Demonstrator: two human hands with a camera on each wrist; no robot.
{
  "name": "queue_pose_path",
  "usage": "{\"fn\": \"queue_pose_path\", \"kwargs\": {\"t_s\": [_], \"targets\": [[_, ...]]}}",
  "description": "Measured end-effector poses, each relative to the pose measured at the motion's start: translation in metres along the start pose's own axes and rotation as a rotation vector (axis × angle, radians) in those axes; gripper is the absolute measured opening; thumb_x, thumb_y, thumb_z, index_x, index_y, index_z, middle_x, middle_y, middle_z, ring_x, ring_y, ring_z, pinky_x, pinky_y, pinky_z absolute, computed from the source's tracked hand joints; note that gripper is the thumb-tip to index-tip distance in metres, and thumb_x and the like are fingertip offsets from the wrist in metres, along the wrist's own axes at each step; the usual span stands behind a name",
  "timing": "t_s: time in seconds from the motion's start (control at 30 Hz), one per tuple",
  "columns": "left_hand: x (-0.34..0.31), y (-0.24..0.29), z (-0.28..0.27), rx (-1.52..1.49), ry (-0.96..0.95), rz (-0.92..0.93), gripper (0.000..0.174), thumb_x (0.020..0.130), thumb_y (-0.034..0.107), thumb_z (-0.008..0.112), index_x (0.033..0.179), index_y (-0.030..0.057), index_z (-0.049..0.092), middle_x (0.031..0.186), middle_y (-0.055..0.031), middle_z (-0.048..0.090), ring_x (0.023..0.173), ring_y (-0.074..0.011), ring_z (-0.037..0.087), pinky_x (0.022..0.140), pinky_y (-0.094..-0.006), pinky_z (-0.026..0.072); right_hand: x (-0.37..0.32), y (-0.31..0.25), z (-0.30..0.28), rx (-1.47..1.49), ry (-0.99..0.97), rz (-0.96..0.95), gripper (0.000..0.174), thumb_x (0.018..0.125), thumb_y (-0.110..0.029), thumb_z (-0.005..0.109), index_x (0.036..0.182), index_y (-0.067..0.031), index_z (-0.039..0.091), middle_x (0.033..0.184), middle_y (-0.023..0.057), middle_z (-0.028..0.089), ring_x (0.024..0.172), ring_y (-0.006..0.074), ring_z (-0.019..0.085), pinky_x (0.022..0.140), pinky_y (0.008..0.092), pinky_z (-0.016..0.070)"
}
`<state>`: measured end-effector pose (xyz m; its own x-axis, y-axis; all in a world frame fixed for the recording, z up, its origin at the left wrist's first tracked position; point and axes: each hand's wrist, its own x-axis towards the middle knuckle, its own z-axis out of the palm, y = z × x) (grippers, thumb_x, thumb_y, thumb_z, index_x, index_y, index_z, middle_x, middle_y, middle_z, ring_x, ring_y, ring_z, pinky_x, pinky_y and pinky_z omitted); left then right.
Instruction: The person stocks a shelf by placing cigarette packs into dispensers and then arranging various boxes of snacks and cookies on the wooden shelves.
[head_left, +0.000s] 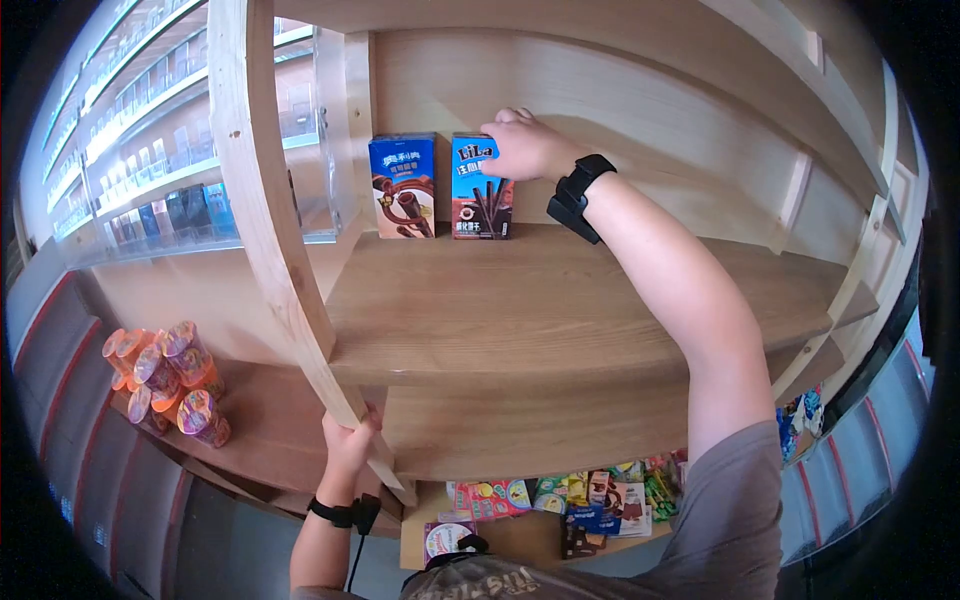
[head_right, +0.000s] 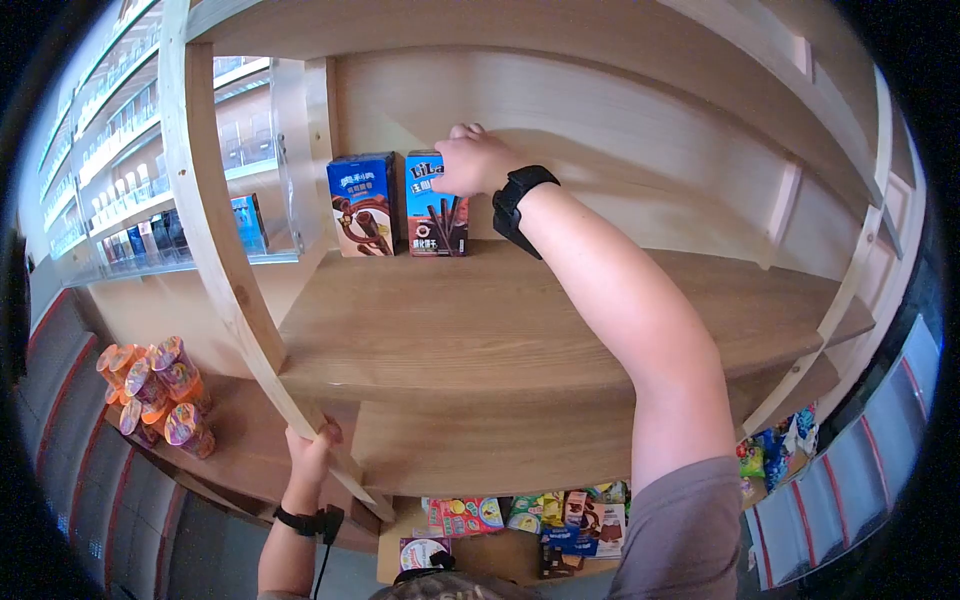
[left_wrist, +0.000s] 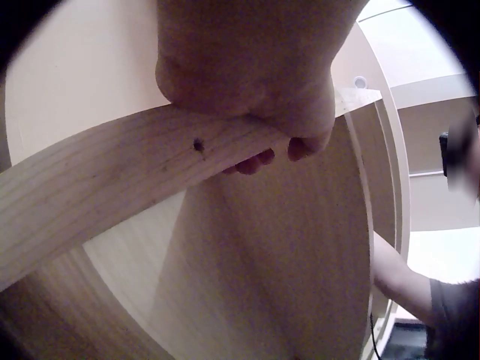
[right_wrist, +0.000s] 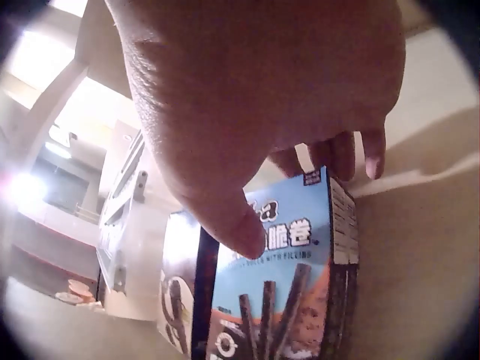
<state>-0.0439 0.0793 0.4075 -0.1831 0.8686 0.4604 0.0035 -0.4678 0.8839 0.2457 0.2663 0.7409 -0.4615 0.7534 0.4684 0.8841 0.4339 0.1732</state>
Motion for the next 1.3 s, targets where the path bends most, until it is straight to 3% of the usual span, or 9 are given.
{"fn": "queue_pose_path", "kwargs": {"t_s": [0.13, 0.33, 0.43, 0.53, 0.63, 0.73, 0.97, 1.13, 1.3], "targets": [[0.001, -0.006, -0.001, -0.023, 0.016, 0.028, 0.007, 0.074, 0.003, 0.056, 0.080, 0.0005, 0.059, 0.070, -0.0061, 0.060, 0.062, -0.0144, 0.058, 0.057, -0.0286, 0.0489, -0.017, 0.005, -0.014, 0.053, 0.147, -0.147, 0.076, 0.078, -0.039, 0.065, 0.139, 0.0025, 0.044, 0.136, 0.0243, 0.048, 0.130, 0.0393, 0.041, 0.110, 0.0414, 0.0345], [0.001, 0.001, -0.004, 0.003, -0.019, -0.038, 0.011, 0.075, 0.009, 0.065, 0.082, 0.0033, 0.059, 0.072, -0.0014, 0.059, 0.066, -0.0110, 0.057, 0.059, -0.0278, 0.0477, -0.123, -0.052, -0.067, 0.207, 0.310, -0.359, 0.037, 0.083, -0.019, 0.063, 0.115, 0.0001, 0.061, 0.117, 0.0185, 0.061, 0.116, 0.0332, 0.055, 0.102, 0.0397, 0.0423], [0.001, -0.002, -0.004, -0.064, -0.004, -0.032, 0.013, 0.076, 0.010, 0.066, 0.084, 0.0037, 0.058, 0.074, -0.0012, 0.059, 0.068, -0.0108, 0.057, 0.061, -0.0279, 0.0478, -0.204, -0.083, -0.071, 0.410, 0.241, -0.462, 0.027, 0.082, -0.012, 0.066, 0.107, -0.0023, 0.063, 0.111, 0.0146, 0.063, 0.105, 0.0310, 0.061, 0.092, 0.0397, 0.0484], [0.003, -0.006, -0.008, 0.009, -0.070, 0.002, 0.017, 0.076, 0.010, 0.067, 0.087, 0.0038, 0.055, 0.077, -0.0007, 0.059, 0.070, -0.0106, 0.057, 0.062, -0.0283, 0.0477, -0.279, -0.105, -0.045, 0.769, -0.104, -0.595, 0.028, 0.079, -0.009, 0.071, 0.106, -0.0075, 0.067, 0.103, 0.0097, 0.067, 0.091, 0.0277, 0.065, 0.080, 0.0387, 0.0520], [0.004, -0.005, -0.002, -0.075, -0.028, 0.009, 0.015, 0.078, 0.010, 0.065, 0.088, 0.0036, 0.056, 0.075, -0.0011, 0.059, 0.068, -0.0094, 0.057, 0.061, -0.0267, 0.0486, -0.350, -0.129, 0.027, 1.022, -0.382, -0.479, 0.022, 0.085, -0.013, 0.071, 0.105, -0.0074, 0.066, 0.104, 0.0077, 0.067, 0.094, 0.0238, 0.065, 0.084, 0.0358, 0.0505], [0.005, -0.015, -0.007, 0.040, -0.028, 0.028, 0.018, 0.081, 0.013, 0.066, 0.092, 0.0028, 0.056, 0.074, -0.0017, 0.060, 0.067, -0.0104, 0.058, 0.061, -0.0275, 0.0488, -0.417, -0.146, 0.122, 1.283, -0.592, 0.047, 0.019, 0.089, -0.010, 0.067, 0.106, -0.0017, 0.065, 0.102, 0.0085, 0.067, 0.094, 0.0194, 0.064, 0.084, 0.0322, 0.0501], [-0.007, 0.007, -0.009, 0.090, -0.109, -0.051, 0.031, 0.085, 0.011, 0.068, 0.112, 0.0013, 0.056, 0.105, -0.0060, 0.063, 0.099, -0.0135, 0.059, 0.088, -0.0295, 0.0473, -0.582, -0.172, 0.293, 1.524, -0.623, 0.860, 0.027, 0.097, -0.015, 0.059, 0.121, -0.0045, 0.056, 0.108, 0.0067, 0.065, 0.100, 0.0151, 0.062, 0.086, 0.0294, 0.0494], [-0.062, -0.004, -0.025, 0.588, 0.196, 0.469, 0.051, 0.086, 0.003, 0.062, 0.131, 0.0057, 0.038, 0.132, -0.0128, 0.047, 0.114, -0.0216, 0.050, 0.095, -0.0350, 0.0414, -0.634, -0.188, 0.319, 1.645, -0.652, 1.082, 0.026, 0.097, -0.020, 0.059, 0.120, -0.0067, 0.057, 0.110, 0.0073, 0.065, 0.100, 0.0169, 0.062, 0.086, 0.0309, 0.0494], [-0.162, -0.073, -0.043, 0.605, -0.246, 0.285, 0.036, 0.077, 0.002, 0.067, 0.108, 0.0057, 0.049, 0.100, -0.0139, 0.060, 0.089, -0.0292, 0.061, 0.075, -0.0391, 0.0484, -0.637, -0.192, 0.326, 1.667, -0.771, 1.123, 0.028, 0.097, -0.022, 0.059, 0.120, -0.0067, 0.057, 0.111, 0.0080, 0.064, 0.101, 0.0182, 0.062, 0.088, 0.0331, 0.0495]]}}
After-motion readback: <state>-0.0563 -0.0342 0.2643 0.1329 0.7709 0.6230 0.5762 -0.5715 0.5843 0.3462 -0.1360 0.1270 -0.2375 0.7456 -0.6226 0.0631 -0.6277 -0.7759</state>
